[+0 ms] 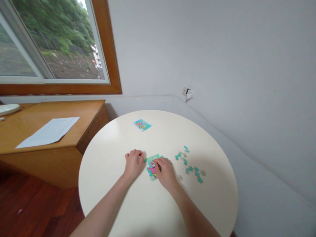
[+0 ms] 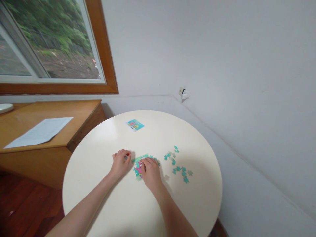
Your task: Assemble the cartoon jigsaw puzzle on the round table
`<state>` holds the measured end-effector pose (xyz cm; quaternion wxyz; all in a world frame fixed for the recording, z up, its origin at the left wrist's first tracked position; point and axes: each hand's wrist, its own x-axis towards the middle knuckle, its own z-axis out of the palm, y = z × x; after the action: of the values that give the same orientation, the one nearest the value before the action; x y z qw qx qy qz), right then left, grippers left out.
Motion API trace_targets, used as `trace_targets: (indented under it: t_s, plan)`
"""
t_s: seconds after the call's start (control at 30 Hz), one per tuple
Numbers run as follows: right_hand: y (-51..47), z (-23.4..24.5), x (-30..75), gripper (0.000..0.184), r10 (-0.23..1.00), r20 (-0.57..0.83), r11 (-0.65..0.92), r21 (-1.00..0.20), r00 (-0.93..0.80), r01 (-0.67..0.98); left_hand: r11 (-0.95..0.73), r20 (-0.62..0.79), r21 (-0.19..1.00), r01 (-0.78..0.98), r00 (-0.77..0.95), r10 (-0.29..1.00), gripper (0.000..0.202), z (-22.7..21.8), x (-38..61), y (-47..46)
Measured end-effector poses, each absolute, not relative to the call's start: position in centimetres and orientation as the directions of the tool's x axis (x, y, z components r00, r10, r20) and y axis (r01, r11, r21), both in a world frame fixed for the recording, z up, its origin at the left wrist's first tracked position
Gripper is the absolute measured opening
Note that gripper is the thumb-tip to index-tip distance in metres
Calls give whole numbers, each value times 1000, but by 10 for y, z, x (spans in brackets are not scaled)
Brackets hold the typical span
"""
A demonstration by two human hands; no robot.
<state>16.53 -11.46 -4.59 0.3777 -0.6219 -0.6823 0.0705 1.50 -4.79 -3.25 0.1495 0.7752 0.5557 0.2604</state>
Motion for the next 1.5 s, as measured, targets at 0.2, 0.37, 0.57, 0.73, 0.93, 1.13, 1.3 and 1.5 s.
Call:
trace_targets:
  t_s: [0.2,0.37,0.57,0.73,0.93,1.13,1.3,1.5]
  plan:
    - [-116,-44,163,25,948,317,190,-512,-22,838,-336,257,537,774,229,939,18,-36,15,-46]
    - [-117,-44,161,25,925,369,272,-486,-87,831,-339,265,547,765,226,937,17,-35,15,-46]
    - [-116,-45,162,23,926,376,239,-495,-42,836,-293,214,530,796,209,954,19,-36,13,-43]
    - [-115,-48,162,24,927,367,262,-491,-76,831,-285,182,511,811,222,958,21,-39,13,-42]
    - [-112,-48,162,22,913,403,279,-514,-59,811,-261,163,513,817,206,965,23,-42,12,-39]
    - [-112,-48,164,23,906,424,271,-543,-20,795,-253,186,579,775,176,967,26,-51,7,-30]
    - [-111,-49,166,22,893,449,295,-554,-19,778,-234,196,711,663,133,972,26,-56,3,-23]
    - [-110,-51,168,21,893,450,283,-563,1,777,-242,222,833,498,101,970,27,-53,-5,-16]
